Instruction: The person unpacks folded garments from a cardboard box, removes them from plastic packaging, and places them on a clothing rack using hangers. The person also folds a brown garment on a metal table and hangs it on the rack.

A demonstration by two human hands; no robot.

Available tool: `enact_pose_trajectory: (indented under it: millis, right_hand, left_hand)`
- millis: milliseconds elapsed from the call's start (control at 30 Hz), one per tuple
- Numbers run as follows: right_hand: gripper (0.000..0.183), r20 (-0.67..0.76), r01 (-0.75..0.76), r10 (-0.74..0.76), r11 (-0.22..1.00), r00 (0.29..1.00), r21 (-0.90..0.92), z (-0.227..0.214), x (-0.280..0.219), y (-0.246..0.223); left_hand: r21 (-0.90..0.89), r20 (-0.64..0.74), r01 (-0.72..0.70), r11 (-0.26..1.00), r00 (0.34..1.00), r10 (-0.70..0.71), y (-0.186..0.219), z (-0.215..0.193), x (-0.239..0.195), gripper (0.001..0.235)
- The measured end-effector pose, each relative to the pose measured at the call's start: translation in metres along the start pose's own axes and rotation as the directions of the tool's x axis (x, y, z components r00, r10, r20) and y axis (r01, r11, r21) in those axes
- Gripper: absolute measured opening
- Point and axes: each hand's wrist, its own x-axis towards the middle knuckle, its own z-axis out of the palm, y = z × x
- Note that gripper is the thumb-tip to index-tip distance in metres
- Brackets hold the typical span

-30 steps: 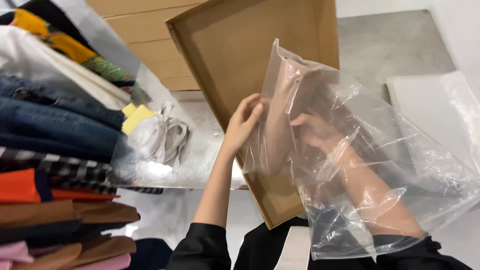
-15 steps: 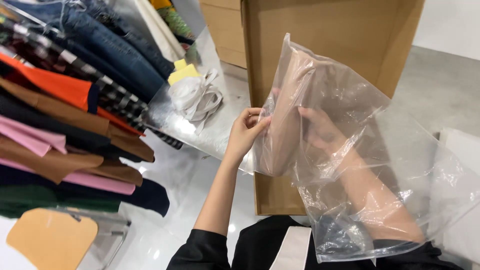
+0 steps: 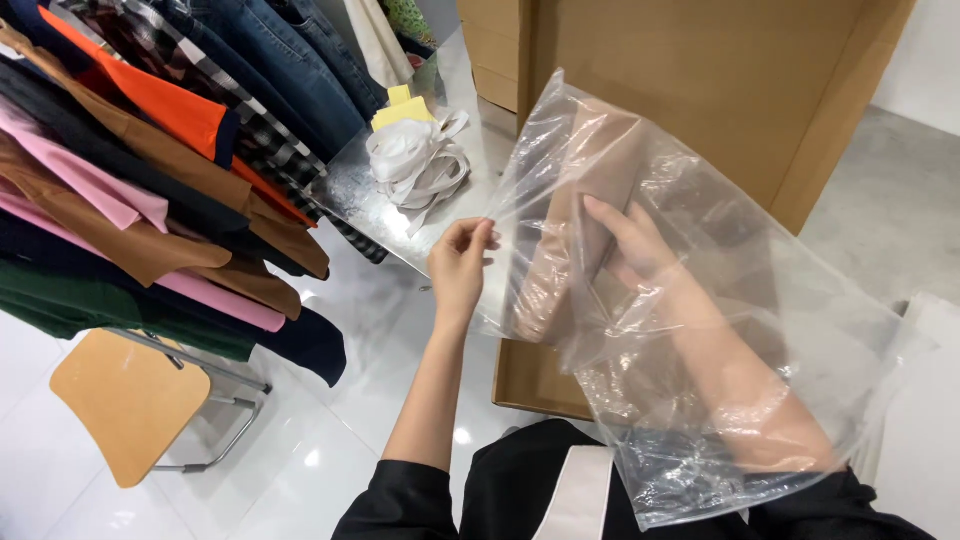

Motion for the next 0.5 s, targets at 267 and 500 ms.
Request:
enact_pose_trajectory:
  millis: [267,500]
  right_hand:
    - [0.047,-0.096,0.075,-0.071,0.996,0.993,0.043,-0.026,0.004,-0.005]
    - [0.026,-0.140,0.097,-0.095,0.995,0.986,0.003,-0.067,0.000,0.006]
  left_hand:
    - [0.126,-0.067,-0.118,0.985,0.990,0.127,0.030,0.004,-0.003,0.011]
    - [0.167,-0.101,-0.138,0.976,0.983,0.156,0.012,0.014,-0.003,0.011]
